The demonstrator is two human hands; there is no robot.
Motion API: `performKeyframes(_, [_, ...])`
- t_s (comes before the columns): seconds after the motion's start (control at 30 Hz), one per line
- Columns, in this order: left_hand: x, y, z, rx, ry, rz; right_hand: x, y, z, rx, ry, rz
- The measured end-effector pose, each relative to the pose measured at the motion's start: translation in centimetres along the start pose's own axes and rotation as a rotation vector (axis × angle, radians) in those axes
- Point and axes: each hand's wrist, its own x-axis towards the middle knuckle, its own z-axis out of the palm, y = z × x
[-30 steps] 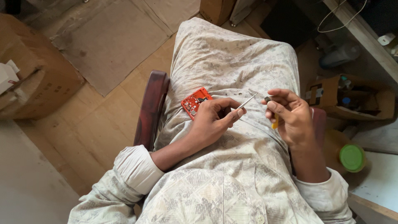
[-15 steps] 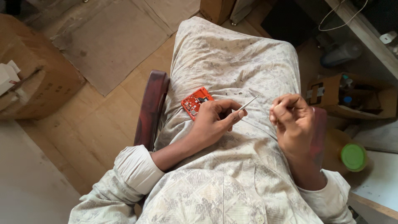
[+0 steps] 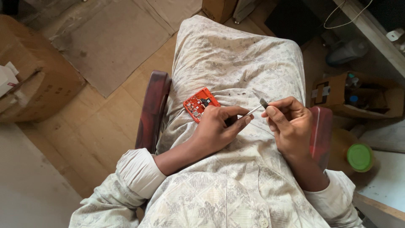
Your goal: The person reclines in a chair with an opened orange mobile phone on their lap. They use a screwdriver to unscrew and pry at the internal components, use a yellow utility knife and tweezers on small parts, clean the internals with a cotton swab, and continue prying and adjusting the board and battery area.
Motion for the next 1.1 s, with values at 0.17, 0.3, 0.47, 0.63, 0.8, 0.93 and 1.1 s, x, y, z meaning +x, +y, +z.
performKeyframes(0.17, [0.02,-0.04,0.23,0.050,0.057,0.055,0.10,0.62,-0.40,0.139,-0.029,0.065])
performKeyframes(0.3, [-0.09,-0.25,0.28,0.039,0.070,0.097,0.01,0.45,-0.16,0.135,-0.015,0.054])
performKeyframes(0.47, [-0.23,-0.21,0.46,0.043,0.067,0.060,-0.03,-0.22,0.03,0.072,0.012,0.079])
performKeyframes(0.63, [-0.24,-0.01,0.51,0.066,0.070,0.052,0.10,-0.25,0.17,0.110,0.022,0.042])
performKeyframes(0.8, [-0.21,0.32,0.27,0.036,0.064,0.114,0.05,0.11,0.13,0.040,0.010,0.031])
performKeyframes(0.93, [-0.23,0.53,0.03,0.020,-0.007,0.016,-0.05,0.14,0.03,0.029,0.014,0.037])
performKeyframes(1.1, [-0.13,0.19,0.23,0.001,-0.010,0.016,0.06,-0.29,0.20,0.034,0.016,0.029])
